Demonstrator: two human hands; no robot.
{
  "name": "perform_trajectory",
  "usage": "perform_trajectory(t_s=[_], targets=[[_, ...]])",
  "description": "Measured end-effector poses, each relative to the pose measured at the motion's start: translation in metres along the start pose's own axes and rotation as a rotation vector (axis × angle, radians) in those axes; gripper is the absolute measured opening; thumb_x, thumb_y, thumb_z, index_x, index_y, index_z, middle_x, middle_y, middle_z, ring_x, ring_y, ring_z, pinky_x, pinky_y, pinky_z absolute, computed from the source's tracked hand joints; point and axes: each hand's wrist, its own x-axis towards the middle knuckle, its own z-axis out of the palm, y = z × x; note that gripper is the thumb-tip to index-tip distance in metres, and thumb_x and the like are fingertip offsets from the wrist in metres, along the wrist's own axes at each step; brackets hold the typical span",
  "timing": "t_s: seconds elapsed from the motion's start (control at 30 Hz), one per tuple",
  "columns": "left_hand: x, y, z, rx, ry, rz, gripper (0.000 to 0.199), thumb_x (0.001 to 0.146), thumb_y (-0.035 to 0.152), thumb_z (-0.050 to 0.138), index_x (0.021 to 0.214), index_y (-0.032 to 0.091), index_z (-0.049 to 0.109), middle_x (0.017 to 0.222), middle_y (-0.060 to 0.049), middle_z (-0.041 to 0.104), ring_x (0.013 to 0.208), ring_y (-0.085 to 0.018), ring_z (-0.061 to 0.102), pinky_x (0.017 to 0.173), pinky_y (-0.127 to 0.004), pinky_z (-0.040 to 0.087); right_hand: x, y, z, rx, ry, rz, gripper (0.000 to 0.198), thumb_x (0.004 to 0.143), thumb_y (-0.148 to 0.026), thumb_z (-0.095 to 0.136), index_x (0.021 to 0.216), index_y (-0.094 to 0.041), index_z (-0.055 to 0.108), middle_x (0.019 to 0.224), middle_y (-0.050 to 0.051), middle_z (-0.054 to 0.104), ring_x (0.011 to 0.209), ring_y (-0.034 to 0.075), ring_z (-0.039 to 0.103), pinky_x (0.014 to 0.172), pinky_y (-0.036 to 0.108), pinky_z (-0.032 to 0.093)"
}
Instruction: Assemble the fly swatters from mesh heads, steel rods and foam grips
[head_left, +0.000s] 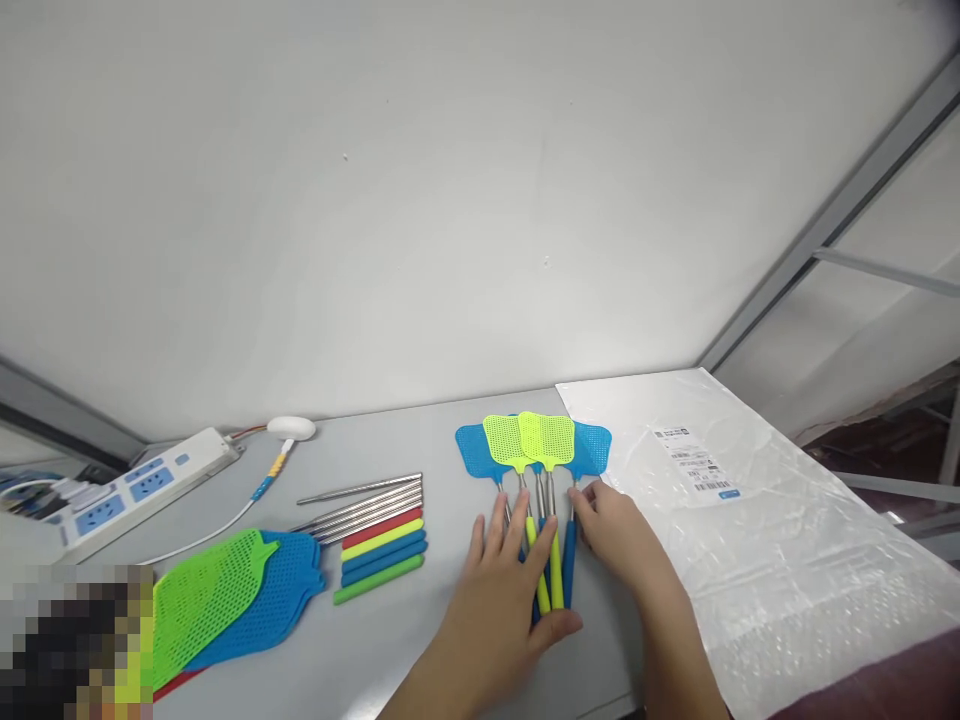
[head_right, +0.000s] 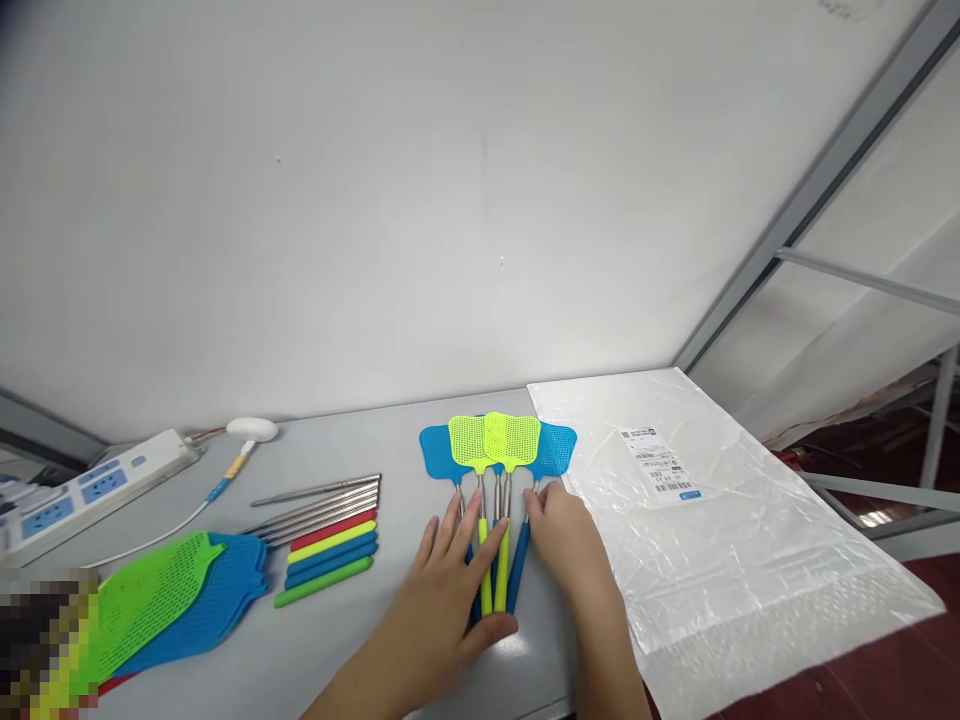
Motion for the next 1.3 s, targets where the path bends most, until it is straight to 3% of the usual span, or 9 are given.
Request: perform_trajectory(t_s=[0.17, 0.33, 0.5, 0.8, 0.97, 1.17, 1.3], targets=[[0.003, 0.001, 0.014, 0.032, 0.056, 0.026, 0.065, 0.096, 0.052, 0.038, 0.154, 0.031, 0.018, 0.162, -0.007, 0.015, 0.147, -0.038, 0.011, 0.113, -0.063, 0.017, 0.008, -0.006, 0.008, -0.062, 0.005, -0.025, 0.035, 0.097, -0.038, 0.037, 0.087, -0.016, 0.062, 0.087, 0.014, 0.07, 0.083, 0.024, 0.066, 0.068, 0.029, 0.038], [0.007, -0.004, 0.021, 0.034, 0.094, 0.019, 0.066, 0.096, 0.052, 0.039, 0.154, 0.033, 0.015, 0.162, -0.003, 0.014, 0.147, -0.038, 0.009, 0.113, -0.062, 0.018, 0.012, -0.013, 0.012, -0.087, -0.009, -0.052, 0.026, 0.096, -0.031, 0.041, 0.087, -0.016, 0.06, 0.081, 0.011, 0.069, 0.077, 0.021, 0.066, 0.063, 0.028, 0.036], [0.018, -0.015, 0.018, 0.021, 0.101, -0.011, 0.069, 0.095, 0.049, 0.042, 0.155, 0.03, 0.014, 0.162, -0.005, 0.013, 0.148, -0.038, 0.008, 0.114, -0.058, 0.021, 0.022, -0.026, 0.009, -0.098, -0.042, -0.074, 0.026, 0.097, -0.03, 0.038, 0.089, -0.017, 0.058, 0.077, 0.009, 0.069, 0.067, 0.019, 0.065, 0.057, 0.026, 0.036], [0.034, -0.038, 0.004, 0.018, 0.141, -0.084, 0.069, 0.092, 0.051, 0.048, 0.153, 0.027, 0.026, 0.161, -0.009, 0.017, 0.147, -0.039, 0.011, 0.113, -0.055, 0.025, 0.057, -0.058, 0.024, -0.183, -0.042, -0.119, 0.023, 0.097, -0.026, 0.038, 0.098, -0.012, 0.057, 0.09, 0.016, 0.07, 0.08, 0.024, 0.067, 0.062, 0.029, 0.037], [0.028, -0.036, 0.004, 0.009, 0.161, -0.073, 0.068, 0.093, 0.06, 0.038, 0.153, 0.031, 0.024, 0.162, -0.005, 0.015, 0.147, -0.04, 0.008, 0.113, -0.06, 0.02, 0.055, -0.053, 0.027, -0.179, -0.021, -0.109, 0.026, 0.098, -0.031, 0.037, 0.096, -0.014, 0.057, 0.085, 0.013, 0.07, 0.077, 0.022, 0.067, 0.06, 0.028, 0.035], [0.026, -0.033, 0.002, 0.037, 0.144, 0.013, 0.068, 0.094, 0.063, 0.032, 0.152, 0.029, 0.028, 0.158, -0.004, 0.029, 0.146, -0.039, 0.011, 0.112, -0.068, 0.012, 0.048, -0.047, 0.03, -0.174, 0.031, -0.083, 0.025, 0.097, -0.032, 0.038, 0.091, -0.016, 0.056, 0.083, 0.011, 0.069, 0.077, 0.022, 0.066, 0.06, 0.028, 0.032], [0.026, -0.031, -0.001, 0.032, 0.122, 0.044, 0.069, 0.094, 0.065, 0.031, 0.152, 0.029, 0.026, 0.158, -0.004, 0.029, 0.146, -0.038, 0.012, 0.111, -0.07, 0.011, 0.046, -0.043, 0.03, -0.171, 0.06, -0.072, 0.024, 0.097, -0.032, 0.039, 0.089, -0.016, 0.056, 0.082, 0.011, 0.069, 0.075, 0.022, 0.066, 0.06, 0.029, 0.031]])
